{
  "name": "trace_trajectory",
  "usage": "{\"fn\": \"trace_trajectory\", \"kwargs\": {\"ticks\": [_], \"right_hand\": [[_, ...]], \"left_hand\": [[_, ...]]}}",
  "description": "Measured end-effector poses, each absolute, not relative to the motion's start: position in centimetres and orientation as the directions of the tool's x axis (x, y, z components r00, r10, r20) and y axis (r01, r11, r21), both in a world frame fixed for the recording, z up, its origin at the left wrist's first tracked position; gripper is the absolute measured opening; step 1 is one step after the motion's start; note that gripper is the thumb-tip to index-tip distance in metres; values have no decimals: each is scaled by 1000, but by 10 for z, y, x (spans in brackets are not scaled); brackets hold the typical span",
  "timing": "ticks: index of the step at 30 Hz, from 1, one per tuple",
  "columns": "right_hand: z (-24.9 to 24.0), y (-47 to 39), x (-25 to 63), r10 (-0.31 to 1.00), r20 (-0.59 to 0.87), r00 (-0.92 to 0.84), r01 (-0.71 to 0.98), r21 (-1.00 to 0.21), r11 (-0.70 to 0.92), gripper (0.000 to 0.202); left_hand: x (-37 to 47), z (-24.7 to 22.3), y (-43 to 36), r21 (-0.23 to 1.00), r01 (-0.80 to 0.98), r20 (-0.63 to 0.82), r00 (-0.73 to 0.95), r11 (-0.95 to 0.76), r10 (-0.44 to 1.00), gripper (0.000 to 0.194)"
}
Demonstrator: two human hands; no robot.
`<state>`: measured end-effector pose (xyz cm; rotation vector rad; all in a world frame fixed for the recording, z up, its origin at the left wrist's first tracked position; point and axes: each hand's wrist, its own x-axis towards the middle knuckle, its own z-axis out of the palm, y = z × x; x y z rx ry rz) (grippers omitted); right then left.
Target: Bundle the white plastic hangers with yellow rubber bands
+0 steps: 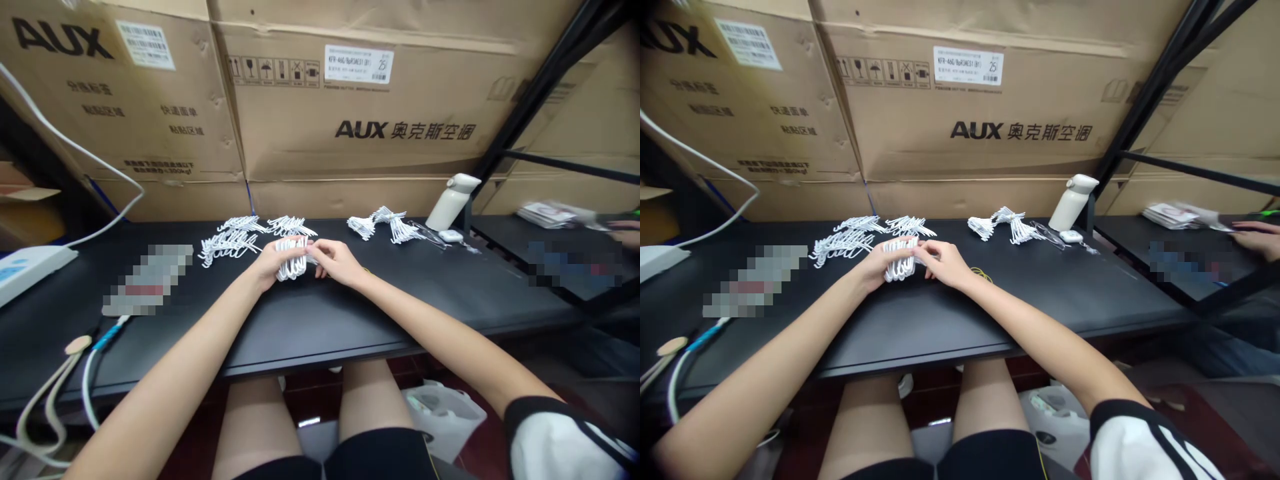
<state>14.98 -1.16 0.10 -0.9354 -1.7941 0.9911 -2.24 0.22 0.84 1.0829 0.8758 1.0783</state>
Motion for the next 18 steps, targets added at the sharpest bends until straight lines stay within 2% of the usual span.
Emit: {"fn": "trace_trajectory", "kwargs": {"ticks": [5, 10, 14, 18], "right_hand": [[0, -14, 150, 843, 400, -360, 182, -856, 483, 39], [2, -17, 153, 749, 528, -400, 339, -674, 657, 31], [2, -18, 153, 723, 538, -433, 424, -586, 690, 31], [-3, -19, 150, 759, 497, -420, 403, -647, 647, 27]], "left_hand": [[-22, 11, 5, 947, -299, -58, 189, 114, 980, 37], [-20, 9, 6, 961, -258, -57, 156, 96, 986, 32], [-18, 9, 4, 997, -66, 44, 75, -39, 996, 35], [-20, 8, 4, 971, 201, 127, 19, -128, 992, 43]]}}
